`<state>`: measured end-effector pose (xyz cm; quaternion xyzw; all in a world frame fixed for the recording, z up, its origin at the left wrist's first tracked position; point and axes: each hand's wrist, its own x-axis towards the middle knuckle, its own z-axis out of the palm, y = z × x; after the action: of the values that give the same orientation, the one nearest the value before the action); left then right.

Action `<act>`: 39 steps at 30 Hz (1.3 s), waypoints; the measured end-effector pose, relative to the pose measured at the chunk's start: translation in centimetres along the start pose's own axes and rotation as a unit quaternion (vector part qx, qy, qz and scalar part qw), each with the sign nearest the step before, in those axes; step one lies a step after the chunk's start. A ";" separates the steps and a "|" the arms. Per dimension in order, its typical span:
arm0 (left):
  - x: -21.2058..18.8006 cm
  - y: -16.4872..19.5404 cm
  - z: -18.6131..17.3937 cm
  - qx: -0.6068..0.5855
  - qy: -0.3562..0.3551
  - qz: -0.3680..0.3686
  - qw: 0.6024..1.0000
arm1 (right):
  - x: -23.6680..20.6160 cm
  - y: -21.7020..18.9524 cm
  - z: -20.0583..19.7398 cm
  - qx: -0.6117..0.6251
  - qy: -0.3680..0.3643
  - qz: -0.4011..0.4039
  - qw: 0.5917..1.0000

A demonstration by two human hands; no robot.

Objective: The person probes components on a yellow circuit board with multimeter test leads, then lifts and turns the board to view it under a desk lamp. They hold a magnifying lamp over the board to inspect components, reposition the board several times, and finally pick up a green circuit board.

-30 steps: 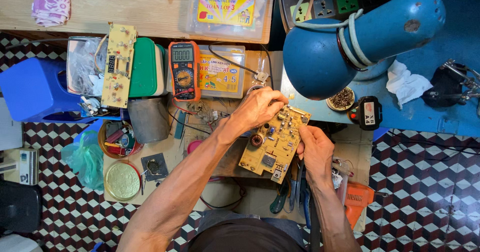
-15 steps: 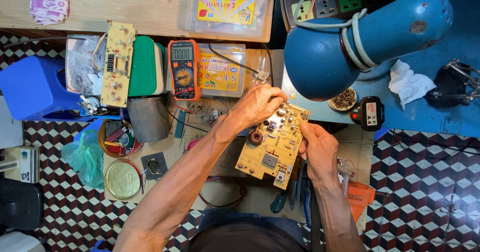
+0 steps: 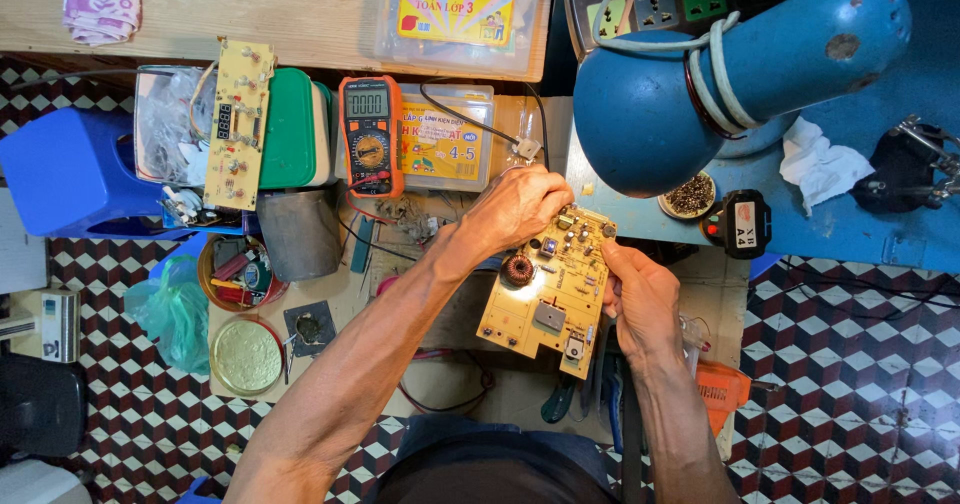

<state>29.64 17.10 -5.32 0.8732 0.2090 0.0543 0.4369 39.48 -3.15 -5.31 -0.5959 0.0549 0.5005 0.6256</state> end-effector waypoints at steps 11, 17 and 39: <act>-1.3 -0.3 0.0 0.086 0.044 0.171 0.981 | -1.7 -0.5 0.5 -0.012 -0.015 -0.012 1.000; -2.5 3.1 -2.4 -0.032 0.052 0.053 0.997 | -3.5 -1.8 1.3 -0.041 -0.025 -0.041 0.998; -9.2 11.1 -10.5 -0.024 0.130 0.123 0.983 | -8.9 -4.5 4.2 -0.105 -0.053 -0.219 0.969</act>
<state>21.89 15.12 10.63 0.8670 0.1533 0.2260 0.4167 36.01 -3.84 4.86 -0.6282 -0.1629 0.3856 0.6559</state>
